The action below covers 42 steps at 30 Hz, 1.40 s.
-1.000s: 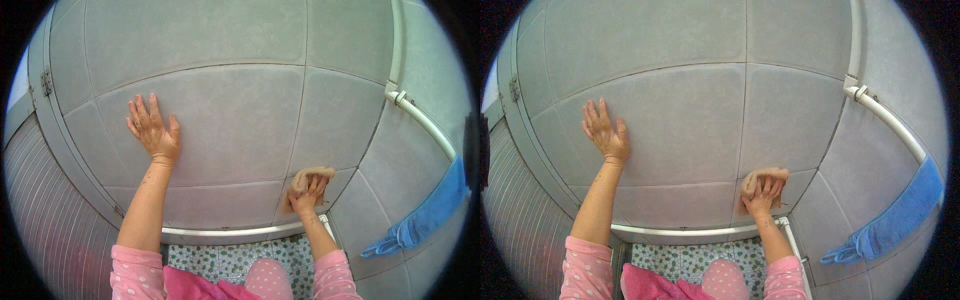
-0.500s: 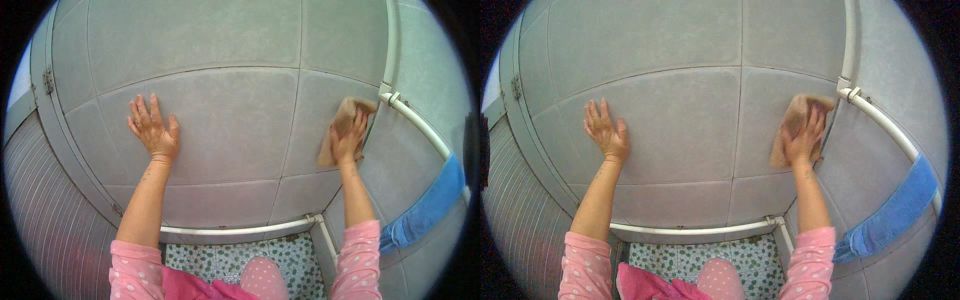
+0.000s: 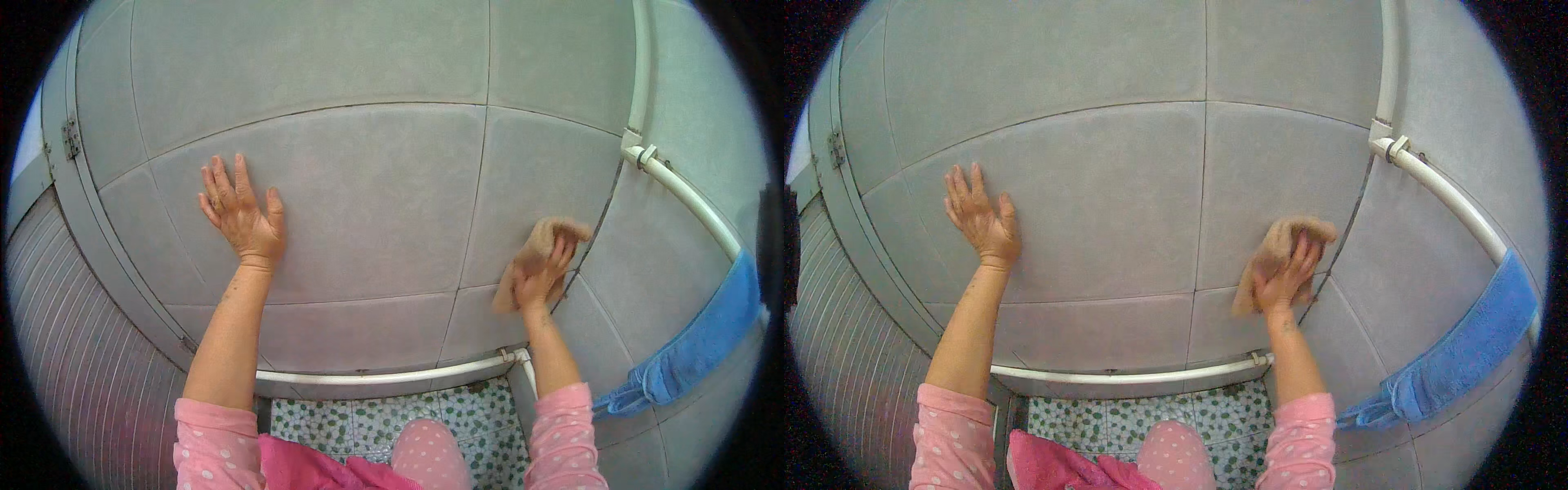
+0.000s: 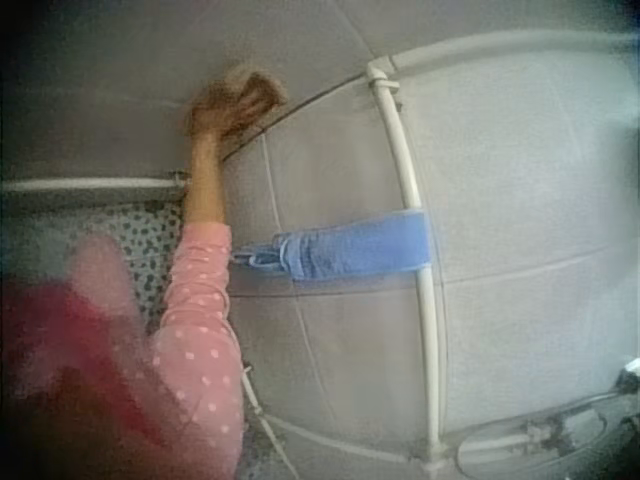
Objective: The person wipes tiled bathroom walls with a cloth, moving systematically across multiple wall sections. They also wipe a horizontal pipe and briefly handle a hanging bath sponge while continuing to clean the surrounding tiles.
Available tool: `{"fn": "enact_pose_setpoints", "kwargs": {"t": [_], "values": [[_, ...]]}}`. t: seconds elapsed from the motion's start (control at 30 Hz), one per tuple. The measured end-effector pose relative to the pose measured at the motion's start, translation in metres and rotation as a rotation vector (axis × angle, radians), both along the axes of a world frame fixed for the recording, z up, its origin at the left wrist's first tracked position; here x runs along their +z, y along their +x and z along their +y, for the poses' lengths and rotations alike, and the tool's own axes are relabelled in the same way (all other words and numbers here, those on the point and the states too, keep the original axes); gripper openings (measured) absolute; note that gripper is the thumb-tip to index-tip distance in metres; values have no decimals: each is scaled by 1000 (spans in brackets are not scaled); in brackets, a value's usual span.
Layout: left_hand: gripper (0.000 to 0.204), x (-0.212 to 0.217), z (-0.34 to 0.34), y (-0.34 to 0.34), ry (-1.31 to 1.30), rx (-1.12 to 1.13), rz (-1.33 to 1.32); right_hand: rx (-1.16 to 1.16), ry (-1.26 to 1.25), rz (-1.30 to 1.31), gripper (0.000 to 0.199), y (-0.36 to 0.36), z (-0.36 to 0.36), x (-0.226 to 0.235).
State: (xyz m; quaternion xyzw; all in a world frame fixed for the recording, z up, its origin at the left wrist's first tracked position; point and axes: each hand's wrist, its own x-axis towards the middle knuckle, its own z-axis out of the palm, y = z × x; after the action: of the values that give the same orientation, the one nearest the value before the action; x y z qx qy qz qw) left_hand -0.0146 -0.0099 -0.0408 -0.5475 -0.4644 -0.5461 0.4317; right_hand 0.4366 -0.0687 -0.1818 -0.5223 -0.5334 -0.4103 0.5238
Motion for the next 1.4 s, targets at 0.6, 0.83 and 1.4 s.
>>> {"fn": "enact_pose_setpoints", "kwargs": {"t": [0.6, 0.83, 1.4], "values": [[66, 0, 0, 2, 32, -28, 18, -20, 24, -264, 79, -39, 14, 109], [66, -1, 1, -1, 7, -39, 15, -49, 165, -248, 76, -120, 33, 222], [62, 2, -3, 3, 16, -61, 11, 129, -535, -1038, 85, -105, -4, -14]]}}
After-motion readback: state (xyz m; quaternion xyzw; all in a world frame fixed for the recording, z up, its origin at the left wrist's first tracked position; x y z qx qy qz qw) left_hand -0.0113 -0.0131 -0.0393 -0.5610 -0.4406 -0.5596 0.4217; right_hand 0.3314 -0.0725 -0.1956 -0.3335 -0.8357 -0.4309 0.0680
